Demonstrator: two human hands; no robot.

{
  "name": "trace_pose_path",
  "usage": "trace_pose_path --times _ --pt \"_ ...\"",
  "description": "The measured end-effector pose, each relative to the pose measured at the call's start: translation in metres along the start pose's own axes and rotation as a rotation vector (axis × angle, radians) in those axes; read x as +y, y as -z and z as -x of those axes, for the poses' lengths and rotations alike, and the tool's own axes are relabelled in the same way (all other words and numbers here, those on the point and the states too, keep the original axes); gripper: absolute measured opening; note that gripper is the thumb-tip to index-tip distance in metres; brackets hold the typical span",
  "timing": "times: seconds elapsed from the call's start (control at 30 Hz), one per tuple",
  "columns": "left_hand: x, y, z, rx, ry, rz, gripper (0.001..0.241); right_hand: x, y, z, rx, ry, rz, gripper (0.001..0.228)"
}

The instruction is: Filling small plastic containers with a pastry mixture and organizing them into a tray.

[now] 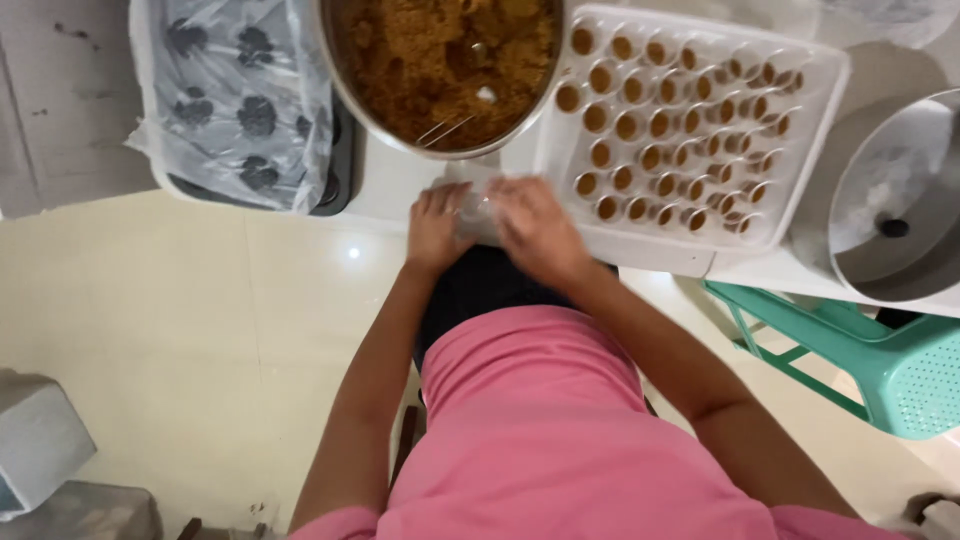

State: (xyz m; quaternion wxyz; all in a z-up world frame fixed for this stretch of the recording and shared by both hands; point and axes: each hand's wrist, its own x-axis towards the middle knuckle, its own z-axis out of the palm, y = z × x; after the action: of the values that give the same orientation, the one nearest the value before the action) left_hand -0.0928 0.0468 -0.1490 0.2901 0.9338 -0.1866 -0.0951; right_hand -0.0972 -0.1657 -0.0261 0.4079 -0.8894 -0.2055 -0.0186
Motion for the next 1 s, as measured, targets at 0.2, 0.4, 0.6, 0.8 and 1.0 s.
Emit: trace_pose_path --times 0.2,0.4,0.6,0.8,1.0 --pt "-0.023 0.006 -0.006 0.056 -0.124 0.365 0.06 -0.014 0.003 -0.022 -0.088 -0.128 -0.022 0.044" --pt "0.014 0.078 0.007 0.033 -0.078 0.894 0.055 -0.035 -0.015 -0.03 -0.13 -0.293 -0.3 0.047" --pt "-0.029 0.082 -0.009 0.036 0.025 1.316 0.048 0.017 -0.016 -0.067 0.077 -0.231 -0.216 0.021" --pt "-0.059 0.111 -0.037 0.131 -0.008 1.263 0.049 0.09 0.008 -0.147 0.109 -0.2 0.921 0.028" --pt "-0.064 0.125 -0.056 0.077 0.007 1.15 0.046 0.147 -0.007 -0.157 -0.194 -0.392 0.905 0.025"
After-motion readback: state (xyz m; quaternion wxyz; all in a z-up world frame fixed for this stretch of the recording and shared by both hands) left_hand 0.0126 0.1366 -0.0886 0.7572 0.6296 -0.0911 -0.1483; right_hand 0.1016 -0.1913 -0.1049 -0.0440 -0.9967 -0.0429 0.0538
